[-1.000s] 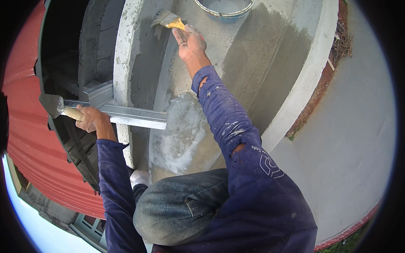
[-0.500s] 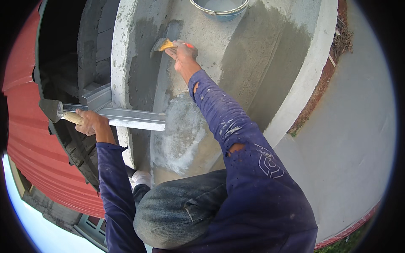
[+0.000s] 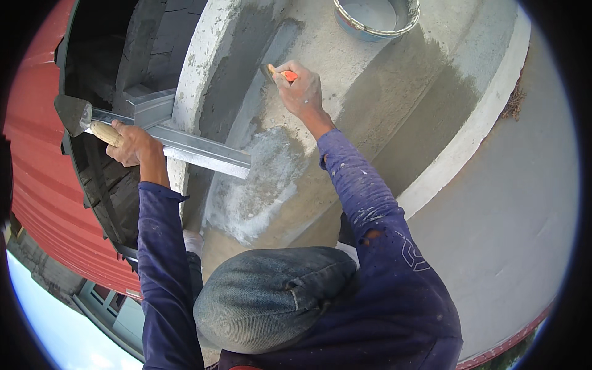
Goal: Applying a thin coat of plaster or finishing cement to a concrete ledge using a brush and a trowel.
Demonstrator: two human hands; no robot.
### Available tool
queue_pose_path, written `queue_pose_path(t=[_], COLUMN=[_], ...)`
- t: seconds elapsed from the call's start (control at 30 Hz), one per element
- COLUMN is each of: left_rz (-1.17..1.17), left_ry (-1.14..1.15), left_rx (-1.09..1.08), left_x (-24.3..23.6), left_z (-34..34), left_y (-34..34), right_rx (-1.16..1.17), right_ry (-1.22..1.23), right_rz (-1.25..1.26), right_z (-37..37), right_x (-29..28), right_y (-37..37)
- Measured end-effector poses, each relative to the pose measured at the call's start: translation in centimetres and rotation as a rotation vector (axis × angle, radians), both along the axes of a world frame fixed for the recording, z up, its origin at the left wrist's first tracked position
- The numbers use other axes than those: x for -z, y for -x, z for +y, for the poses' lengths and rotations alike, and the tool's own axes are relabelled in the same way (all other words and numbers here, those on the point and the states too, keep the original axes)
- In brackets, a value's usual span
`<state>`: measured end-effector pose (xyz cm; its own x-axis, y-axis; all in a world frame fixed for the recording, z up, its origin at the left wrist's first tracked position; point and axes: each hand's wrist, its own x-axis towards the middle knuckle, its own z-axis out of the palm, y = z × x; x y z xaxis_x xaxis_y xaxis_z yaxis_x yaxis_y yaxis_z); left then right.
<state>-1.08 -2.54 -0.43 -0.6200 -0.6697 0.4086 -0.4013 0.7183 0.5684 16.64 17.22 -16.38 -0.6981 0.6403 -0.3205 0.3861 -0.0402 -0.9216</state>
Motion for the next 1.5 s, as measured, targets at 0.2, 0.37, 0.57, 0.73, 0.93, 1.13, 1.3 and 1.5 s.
queue_pose_path(t=[0.2,0.37,0.57,0.73,0.93,1.13,1.3,1.5], left_rz=[0.021,0.015,0.035,0.06,0.057,0.077,0.057,0.047], left_ry=[-0.105,-0.015,-0.018,0.011,-0.022,0.016,-0.007,0.006], left_rx=[0.036,0.02,0.016,0.042,0.046,0.069,0.054,0.043], left_x=[1.0,0.6,0.8,0.8,1.1,1.3,0.9,1.2], left_z=[0.7,0.0,0.0,-0.2,-0.8,-0.5,-0.7,-1.0], left_y=[-0.2,0.0,0.0,0.2,0.2,0.2,-0.1,0.1], right_rx=[-0.54,-0.582,-0.537,-0.399,-0.334,-0.275,-0.039,-0.472], right_ry=[0.311,0.359,0.067,-0.34,-0.741,-0.906,-0.309,-0.16], right_rz=[-0.088,-0.148,0.0,-0.022,0.092,0.136,0.206,0.254], right_z=[-13.6,-14.7,-9.4,-2.5,4.7,8.2,8.9,10.1], right_x=[5.3,6.6,5.7,4.4,4.1,3.1,0.3,-1.7], right_y=[-3.6,-1.2,0.5,2.4,6.3,6.7,2.4,2.3])
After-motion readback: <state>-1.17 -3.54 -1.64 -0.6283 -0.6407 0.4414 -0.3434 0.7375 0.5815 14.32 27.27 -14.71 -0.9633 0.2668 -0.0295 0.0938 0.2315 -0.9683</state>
